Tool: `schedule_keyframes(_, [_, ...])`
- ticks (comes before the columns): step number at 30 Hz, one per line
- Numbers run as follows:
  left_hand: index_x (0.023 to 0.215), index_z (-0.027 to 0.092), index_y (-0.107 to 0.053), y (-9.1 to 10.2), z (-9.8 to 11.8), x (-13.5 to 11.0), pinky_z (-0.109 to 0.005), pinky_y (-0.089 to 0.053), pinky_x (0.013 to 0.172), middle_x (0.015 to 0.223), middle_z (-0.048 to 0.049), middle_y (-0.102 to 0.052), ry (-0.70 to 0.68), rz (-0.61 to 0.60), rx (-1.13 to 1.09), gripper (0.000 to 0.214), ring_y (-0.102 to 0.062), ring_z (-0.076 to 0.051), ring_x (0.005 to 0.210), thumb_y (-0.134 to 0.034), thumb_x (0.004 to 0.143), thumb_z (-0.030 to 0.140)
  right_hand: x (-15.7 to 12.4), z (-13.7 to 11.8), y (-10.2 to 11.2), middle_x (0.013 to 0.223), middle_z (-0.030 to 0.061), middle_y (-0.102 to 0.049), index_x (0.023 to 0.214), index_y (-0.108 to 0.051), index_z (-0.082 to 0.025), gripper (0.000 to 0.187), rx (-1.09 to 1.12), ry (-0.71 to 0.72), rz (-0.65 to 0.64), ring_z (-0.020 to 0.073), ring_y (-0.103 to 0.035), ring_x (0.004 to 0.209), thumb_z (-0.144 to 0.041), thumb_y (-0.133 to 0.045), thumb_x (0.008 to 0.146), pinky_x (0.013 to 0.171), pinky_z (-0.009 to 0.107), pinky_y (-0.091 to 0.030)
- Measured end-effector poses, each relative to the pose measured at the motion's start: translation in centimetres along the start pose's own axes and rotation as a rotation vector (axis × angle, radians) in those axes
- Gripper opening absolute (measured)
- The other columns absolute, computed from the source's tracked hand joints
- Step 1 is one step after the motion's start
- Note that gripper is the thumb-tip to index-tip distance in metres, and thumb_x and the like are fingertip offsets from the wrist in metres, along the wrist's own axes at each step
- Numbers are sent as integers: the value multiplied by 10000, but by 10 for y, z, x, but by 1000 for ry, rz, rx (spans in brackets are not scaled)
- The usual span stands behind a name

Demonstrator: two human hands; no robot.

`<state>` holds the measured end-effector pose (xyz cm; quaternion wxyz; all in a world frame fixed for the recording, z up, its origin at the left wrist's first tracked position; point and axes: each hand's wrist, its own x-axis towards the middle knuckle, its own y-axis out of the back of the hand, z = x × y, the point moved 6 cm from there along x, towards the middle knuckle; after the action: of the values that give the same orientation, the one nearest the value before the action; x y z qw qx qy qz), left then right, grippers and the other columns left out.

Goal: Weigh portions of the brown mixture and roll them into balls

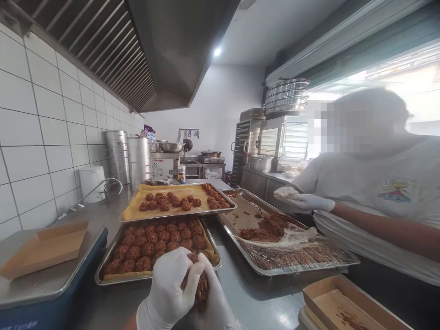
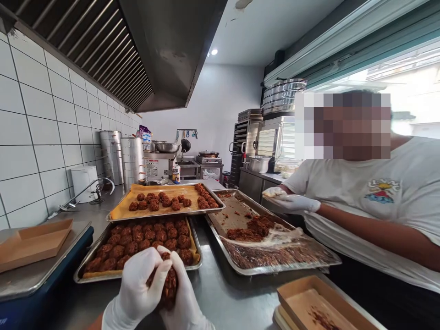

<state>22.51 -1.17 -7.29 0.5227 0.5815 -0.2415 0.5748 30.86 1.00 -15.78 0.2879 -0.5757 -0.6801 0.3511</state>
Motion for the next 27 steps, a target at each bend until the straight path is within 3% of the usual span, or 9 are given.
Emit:
schedule_keyframes(3, [899, 223, -584, 3, -4, 2, -332, -480, 730, 819, -58, -627, 10, -20, -72, 53, -614, -214, 792, -586, 942, 193, 3, 6, 2, 1064, 96, -759, 1097, -746, -189, 556, 69, -101, -25, 314, -646, 1188, -597, -809, 725, 956, 428, -567])
schedule_keyframes(7, [1080, 230, -642, -2, -18, 3, -391, -505, 940, 1116, -108, -665, 247, -44, -110, 158, -630, -263, 1064, -537, 965, 207, 4, -12, 12, 1201, 61, -738, 1099, -733, -209, 449, 40, 156, 105, 279, -614, 1251, -448, -854, 738, 1005, 381, -544])
schedule_keyframes(10, [1127, 238, -647, -9, -25, -2, -375, -506, 979, 1168, -90, -680, 428, -58, -155, 240, -645, -248, 1101, -458, 988, 187, 3, -23, 19, 1264, 42, -720, 1178, -693, -263, 481, -64, 311, 150, 276, -607, 1272, -406, -859, 751, 1079, 402, -498])
schedule_keyframes(13, [1120, 253, -660, -12, -25, -6, -360, -510, 964, 1142, -71, -692, 478, -87, -155, 268, -661, -235, 1074, -428, 1003, 188, 5, -21, 23, 1232, 50, -730, 1210, -674, -271, 540, -129, 334, 129, 283, -626, 1237, -393, -880, 726, 1118, 439, -464])
schedule_keyframes(16, [1090, 254, -663, -8, -21, -6, -334, -520, 900, 1080, -65, -689, 384, -55, -124, 197, -668, -229, 1015, -500, 987, 211, 6, -16, 24, 1219, 55, -733, 1228, -676, -267, 532, -121, 304, 94, 284, -621, 1247, -376, -865, 743, 1120, 438, -461])
schedule_keyframes(20, [871, 220, -611, -4, -21, -5, -280, -501, 778, 897, -43, -663, 279, 27, -116, 114, -661, -182, 826, -555, 965, 186, 1, -12, 16, 1235, 46, -730, 1210, -701, -284, 494, -37, 239, 70, 289, -607, 1275, -404, -846, 753, 1091, 440, -488])
schedule_keyframes(27, [699, 219, -522, -1, -40, -7, -255, -439, 693, 657, 32, -594, 567, 81, -89, 296, -587, -141, 627, -659, 929, 344, -7, -4, 5, 1110, 95, -773, 1071, -748, -216, 450, 83, 55, 105, 332, -643, 1215, -408, -877, 685, 1035, 495, -533])
